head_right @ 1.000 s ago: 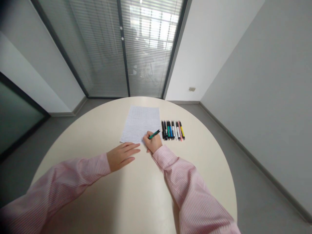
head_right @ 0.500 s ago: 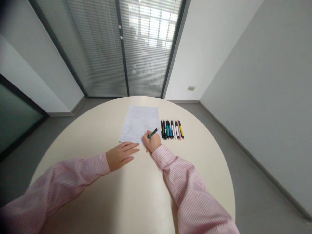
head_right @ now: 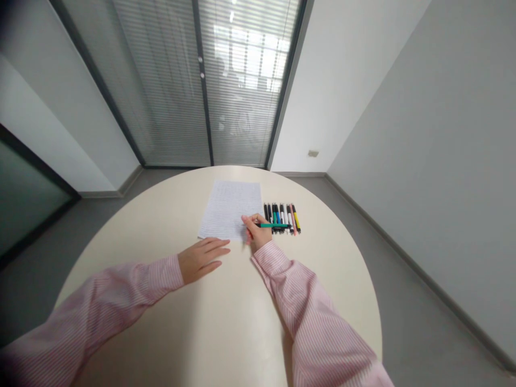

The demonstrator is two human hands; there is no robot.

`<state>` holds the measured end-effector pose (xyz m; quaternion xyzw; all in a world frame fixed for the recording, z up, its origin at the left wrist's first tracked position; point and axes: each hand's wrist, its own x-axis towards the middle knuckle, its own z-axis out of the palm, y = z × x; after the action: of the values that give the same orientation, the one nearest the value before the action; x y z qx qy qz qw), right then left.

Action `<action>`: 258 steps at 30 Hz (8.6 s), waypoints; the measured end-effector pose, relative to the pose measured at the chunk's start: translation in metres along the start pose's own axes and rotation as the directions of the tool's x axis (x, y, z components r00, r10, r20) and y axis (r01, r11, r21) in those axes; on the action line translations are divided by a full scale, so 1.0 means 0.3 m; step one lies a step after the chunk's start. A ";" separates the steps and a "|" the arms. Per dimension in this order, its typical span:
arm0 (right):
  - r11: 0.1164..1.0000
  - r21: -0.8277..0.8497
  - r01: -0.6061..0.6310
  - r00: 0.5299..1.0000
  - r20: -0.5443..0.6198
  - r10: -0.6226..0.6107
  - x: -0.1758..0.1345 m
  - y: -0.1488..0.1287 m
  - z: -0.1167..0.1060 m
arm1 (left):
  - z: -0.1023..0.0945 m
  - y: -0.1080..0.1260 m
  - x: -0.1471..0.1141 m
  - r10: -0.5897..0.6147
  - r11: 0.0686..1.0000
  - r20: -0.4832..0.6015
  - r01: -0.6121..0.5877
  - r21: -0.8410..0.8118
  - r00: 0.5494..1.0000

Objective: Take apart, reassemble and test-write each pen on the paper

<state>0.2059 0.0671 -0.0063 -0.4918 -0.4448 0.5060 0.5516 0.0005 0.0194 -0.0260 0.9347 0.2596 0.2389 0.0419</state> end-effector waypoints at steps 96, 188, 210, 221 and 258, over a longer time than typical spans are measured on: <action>0.134 -0.579 0.804 0.593 0.764 -0.255 -0.311 -0.036 -0.059 | -0.035 0.042 0.008 0.023 0.997 -0.067 -0.028 -0.072 0.997; 0.118 -0.978 -0.174 0.954 -0.197 -0.227 0.188 -0.052 -0.260 | -0.024 -0.006 0.028 -0.056 0.996 -0.230 0.071 0.058 0.972; 0.337 -0.941 -0.020 0.994 -0.054 -0.092 0.182 -0.211 -0.239 | -0.016 -0.007 -0.003 -0.307 0.941 -0.044 0.310 0.135 0.951; 0.990 -0.141 0.018 0.930 0.367 0.035 0.104 -0.012 0.541 | -0.135 -0.275 -0.052 -0.918 0.230 -0.131 0.233 -0.945 0.374; 0.401 -0.797 0.452 0.882 0.466 -0.069 -0.006 0.010 0.569 | -0.242 -0.397 -0.189 -0.874 0.390 -0.314 0.921 -0.001 0.370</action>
<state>0.0366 0.0811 0.0114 -0.5267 -0.8077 0.1826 0.1923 -0.1316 0.0899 -0.0101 0.5995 0.7499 0.2754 0.0484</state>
